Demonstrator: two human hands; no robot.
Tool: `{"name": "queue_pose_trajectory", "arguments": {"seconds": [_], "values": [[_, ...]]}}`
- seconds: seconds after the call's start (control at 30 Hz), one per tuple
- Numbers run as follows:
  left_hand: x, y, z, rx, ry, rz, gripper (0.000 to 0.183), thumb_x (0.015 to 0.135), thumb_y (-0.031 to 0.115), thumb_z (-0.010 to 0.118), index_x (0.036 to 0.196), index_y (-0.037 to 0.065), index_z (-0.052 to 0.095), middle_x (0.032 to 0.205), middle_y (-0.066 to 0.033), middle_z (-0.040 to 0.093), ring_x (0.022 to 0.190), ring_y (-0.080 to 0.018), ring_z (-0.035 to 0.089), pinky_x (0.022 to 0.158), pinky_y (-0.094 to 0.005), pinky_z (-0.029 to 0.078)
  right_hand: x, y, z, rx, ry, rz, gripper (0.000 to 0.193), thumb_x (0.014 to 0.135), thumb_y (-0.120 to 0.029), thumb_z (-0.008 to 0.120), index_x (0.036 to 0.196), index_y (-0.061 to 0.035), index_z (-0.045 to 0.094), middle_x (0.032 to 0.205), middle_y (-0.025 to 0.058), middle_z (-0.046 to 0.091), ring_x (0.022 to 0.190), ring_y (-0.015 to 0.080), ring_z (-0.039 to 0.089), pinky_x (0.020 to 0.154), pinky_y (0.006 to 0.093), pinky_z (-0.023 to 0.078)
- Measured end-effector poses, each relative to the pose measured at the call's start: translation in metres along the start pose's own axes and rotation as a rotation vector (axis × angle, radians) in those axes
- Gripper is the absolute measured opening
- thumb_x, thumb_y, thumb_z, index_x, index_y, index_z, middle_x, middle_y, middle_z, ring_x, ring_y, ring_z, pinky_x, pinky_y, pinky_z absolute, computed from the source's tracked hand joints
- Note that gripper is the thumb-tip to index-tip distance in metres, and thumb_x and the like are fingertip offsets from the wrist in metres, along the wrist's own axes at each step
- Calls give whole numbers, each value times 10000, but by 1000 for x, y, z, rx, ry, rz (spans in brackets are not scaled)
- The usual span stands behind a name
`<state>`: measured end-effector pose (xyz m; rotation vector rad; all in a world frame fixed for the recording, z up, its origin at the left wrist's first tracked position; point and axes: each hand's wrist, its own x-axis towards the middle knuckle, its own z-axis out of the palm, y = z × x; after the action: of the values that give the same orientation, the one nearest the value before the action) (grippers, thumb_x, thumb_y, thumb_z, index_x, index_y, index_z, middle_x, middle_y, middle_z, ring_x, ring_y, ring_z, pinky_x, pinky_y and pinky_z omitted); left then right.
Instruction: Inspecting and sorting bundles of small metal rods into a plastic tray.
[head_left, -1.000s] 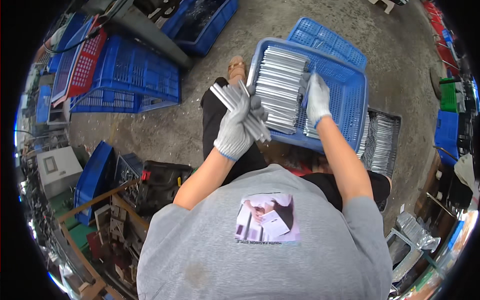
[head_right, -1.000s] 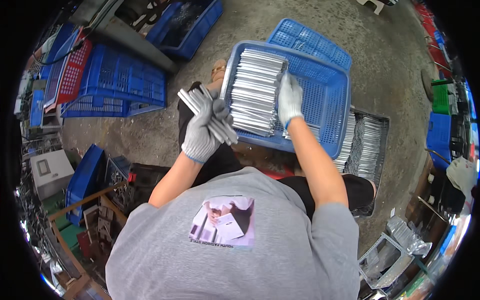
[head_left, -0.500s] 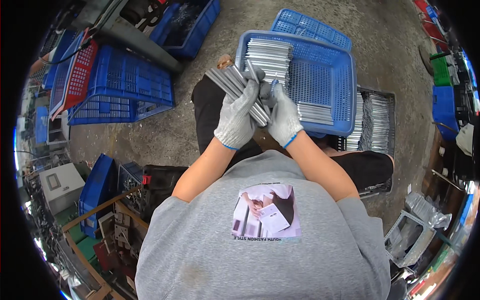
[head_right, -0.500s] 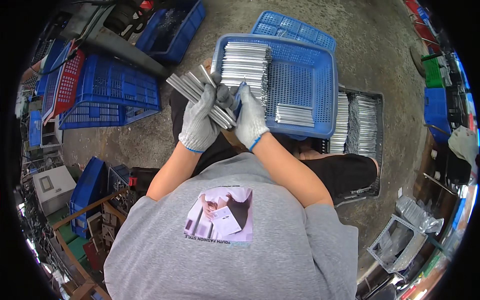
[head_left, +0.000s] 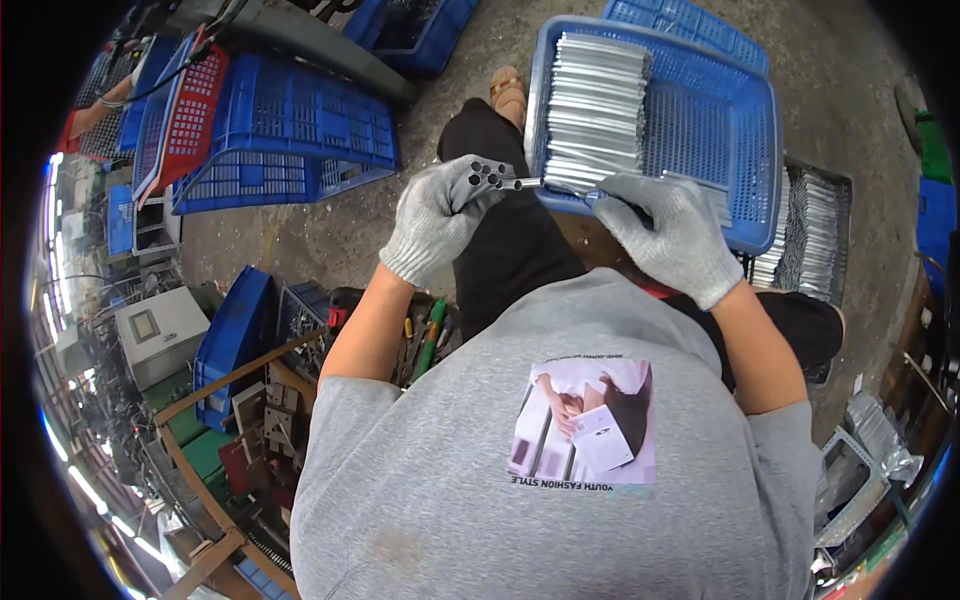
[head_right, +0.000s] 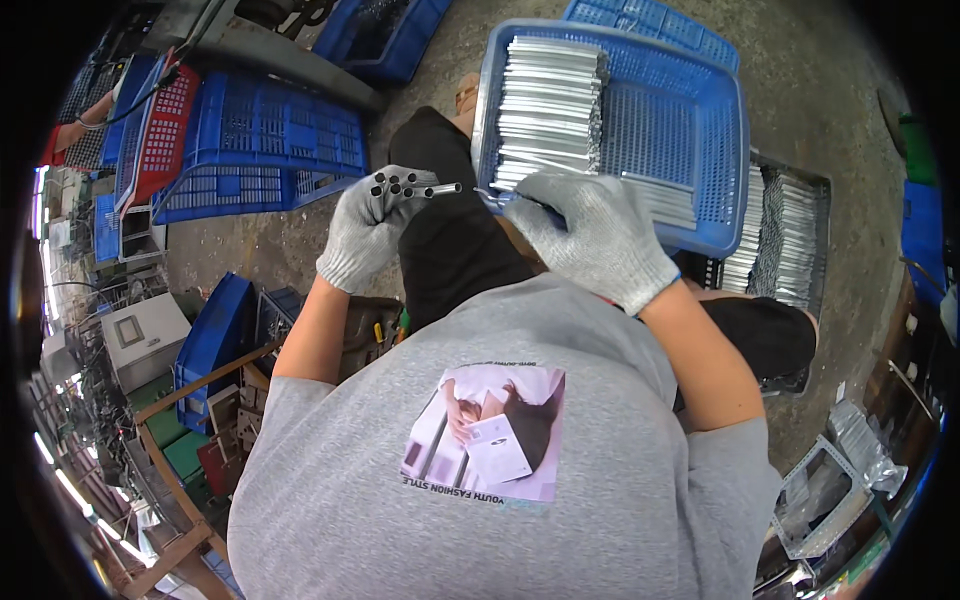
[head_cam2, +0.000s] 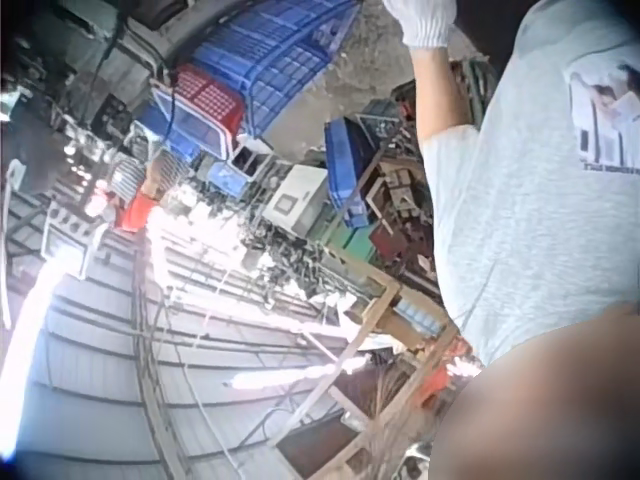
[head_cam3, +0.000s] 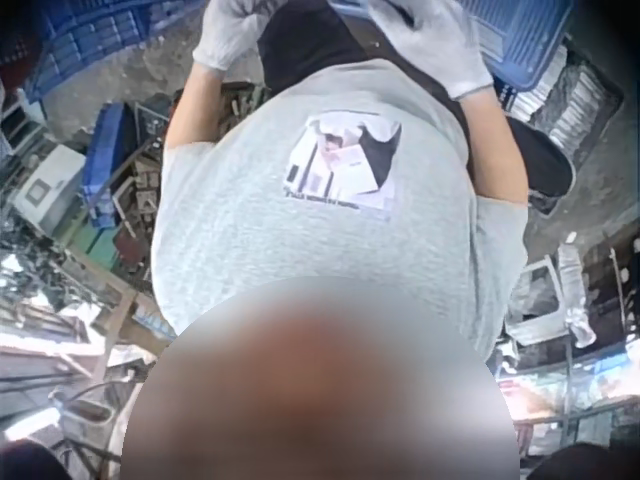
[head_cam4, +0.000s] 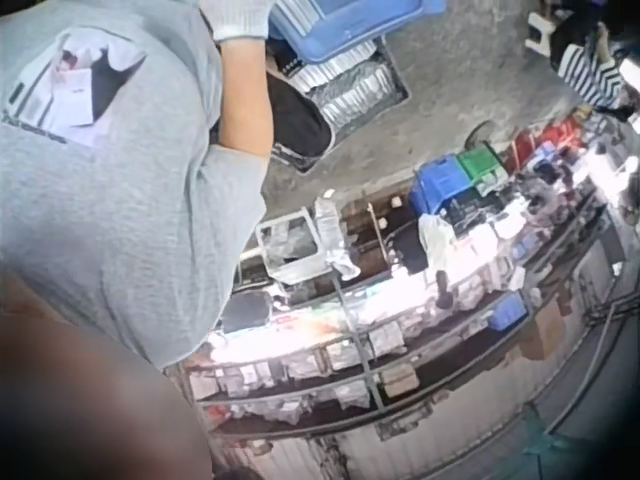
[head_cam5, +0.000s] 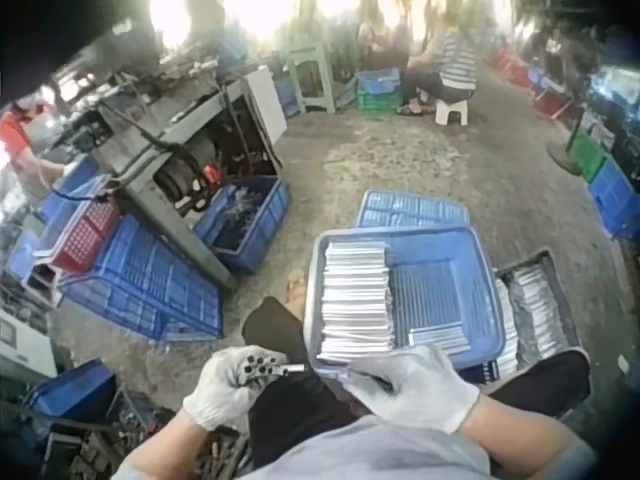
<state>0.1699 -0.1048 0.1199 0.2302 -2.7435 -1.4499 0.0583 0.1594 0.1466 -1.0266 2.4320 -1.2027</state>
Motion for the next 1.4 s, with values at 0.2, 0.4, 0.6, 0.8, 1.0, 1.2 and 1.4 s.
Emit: {"name": "queue_pose_trajectory", "arguments": {"seconds": [0.2, 0.4, 0.6, 0.8, 1.0, 1.2, 1.4], "values": [[-13, -5, -4, 129, -25, 86, 364, 797, -79, 661, 1118, 38, 786, 976, -40, 775, 806, -169, 668, 806, -307, 520, 2, 0, 8, -133, -97, -99, 159, 906, -175, 739, 955, -45, 815, 721, 88, 762, 511, 201, 601, 535, 343, 470], [-16, -6, 3, 171, 18, 148, 340, 720, -42, 741, 1025, 96, 796, 869, -37, 771, 721, -229, 677, 781, -349, 519, 5, 3, 13, -261, -160, -135, 167, 917, -240, 729, 914, -93, 809, 719, 65, 761, 515, 201, 616, 533, 338, 461], [-19, -8, 7, 158, -13, 136, 333, 725, -36, 738, 1022, 99, 798, 869, -33, 772, 726, -223, 683, 798, -349, 519, 5, 6, 14, -315, -163, -138, 179, 939, -269, 709, 882, -125, 798, 703, 51, 752, 513, 183, 612, 533, 317, 453], [-19, -3, 16, 163, 27, 188, 330, 720, -9, 749, 1026, 105, 802, 869, -31, 773, 730, -230, 685, 805, -350, 517, -1, 11, 17, -369, -111, -179, 176, 946, -250, 700, 869, -125, 797, 684, 42, 740, 501, 174, 602, 522, 301, 449], [-17, 4, 21, 311, 84, 233, 321, 705, 29, 762, 1012, 106, 809, 861, -31, 770, 733, -232, 683, 810, -352, 514, -5, 7, 12, -319, -181, -105, 193, 952, -248, 694, 856, -116, 797, 667, 40, 732, 480, 167, 589, 509, 294, 445], [-13, 14, 18, 340, 59, 305, 310, 693, 71, 772, 998, 105, 814, 851, -31, 766, 733, -224, 678, 809, -349, 510, -4, 13, 13, -301, -94, -117, 206, 963, -246, 688, 864, -109, 805, 662, 42, 732, 464, 164, 581, 497, 294, 441], [-14, 8, 22, 324, 82, 331, 316, 687, 105, 780, 1001, 105, 815, 844, -28, 764, 731, -218, 673, 804, -348, 505, -12, 13, 16, -280, -115, -114, 196, 970, -245, 690, 896, -116, 818, 672, 48, 741, 461, 162, 585, 496, 294, 442]]}}
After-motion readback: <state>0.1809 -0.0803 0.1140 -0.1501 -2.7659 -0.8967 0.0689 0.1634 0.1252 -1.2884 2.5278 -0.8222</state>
